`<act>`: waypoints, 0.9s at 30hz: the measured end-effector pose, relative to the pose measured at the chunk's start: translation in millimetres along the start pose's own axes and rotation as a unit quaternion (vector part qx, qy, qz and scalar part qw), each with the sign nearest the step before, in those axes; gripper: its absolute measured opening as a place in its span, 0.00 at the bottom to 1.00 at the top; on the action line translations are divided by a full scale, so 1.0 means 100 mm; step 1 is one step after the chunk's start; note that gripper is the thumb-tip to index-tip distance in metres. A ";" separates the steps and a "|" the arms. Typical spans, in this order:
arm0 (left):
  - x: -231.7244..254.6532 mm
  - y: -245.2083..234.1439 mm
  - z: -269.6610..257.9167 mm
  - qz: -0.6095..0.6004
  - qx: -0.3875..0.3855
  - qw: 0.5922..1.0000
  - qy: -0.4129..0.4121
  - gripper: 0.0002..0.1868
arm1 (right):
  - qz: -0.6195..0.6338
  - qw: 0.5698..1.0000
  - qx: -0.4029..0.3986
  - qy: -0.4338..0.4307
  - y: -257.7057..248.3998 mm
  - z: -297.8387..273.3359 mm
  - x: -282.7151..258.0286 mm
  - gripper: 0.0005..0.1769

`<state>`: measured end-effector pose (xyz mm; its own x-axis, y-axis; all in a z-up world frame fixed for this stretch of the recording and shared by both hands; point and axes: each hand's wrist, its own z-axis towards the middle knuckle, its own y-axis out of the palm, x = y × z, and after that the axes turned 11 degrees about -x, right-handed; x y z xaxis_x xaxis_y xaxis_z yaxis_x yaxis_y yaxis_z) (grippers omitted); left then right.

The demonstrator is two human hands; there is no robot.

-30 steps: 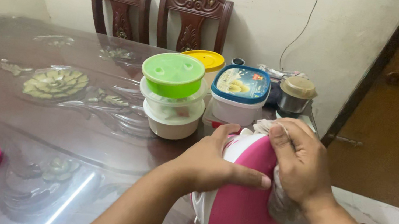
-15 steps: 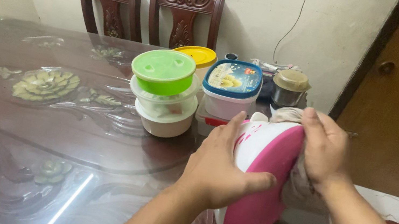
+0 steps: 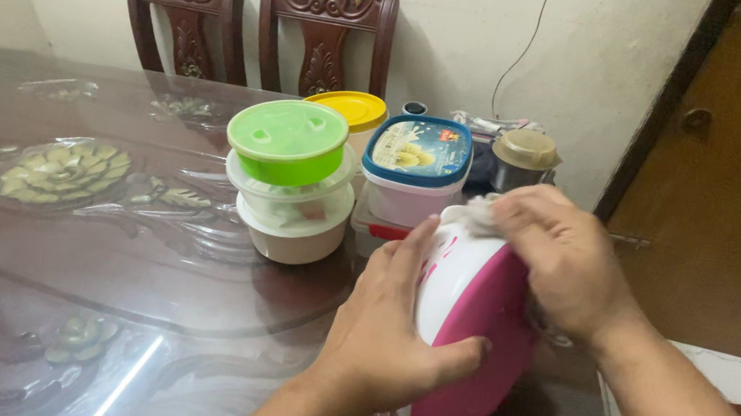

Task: The person wipes the exterior of several stacked plastic food containers and a white thermal container with a pink lid using a cloth. They wipe each container's lid and sides, then open the thermal container to reveal a stainless steel interior before closing it again.

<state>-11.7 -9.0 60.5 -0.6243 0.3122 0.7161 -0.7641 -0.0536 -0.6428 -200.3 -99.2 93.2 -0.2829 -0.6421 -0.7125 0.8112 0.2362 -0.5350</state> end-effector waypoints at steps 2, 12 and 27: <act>-0.07 0.02 -0.03 -0.018 0.025 0.999 0.034 0.66 | -0.077 0.995 -0.061 -0.002 -0.03 0.02 -0.15 0.22; -0.07 0.04 -0.27 0.031 0.051 0.983 0.174 0.65 | -0.076 0.994 0.037 0.068 0.03 -0.15 -0.33 0.17; 0.57 -0.14 0.04 0.061 -0.087 0.993 -0.049 0.68 | -0.020 0.990 0.136 -0.020 0.08 -0.35 0.02 0.17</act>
<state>-37.1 5.6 111.0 -0.7299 0.2190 0.6475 -0.6477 0.0810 -0.7576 -212.0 -73.1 71.7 -0.3023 -0.6763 -0.6718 0.9087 0.0084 -0.4173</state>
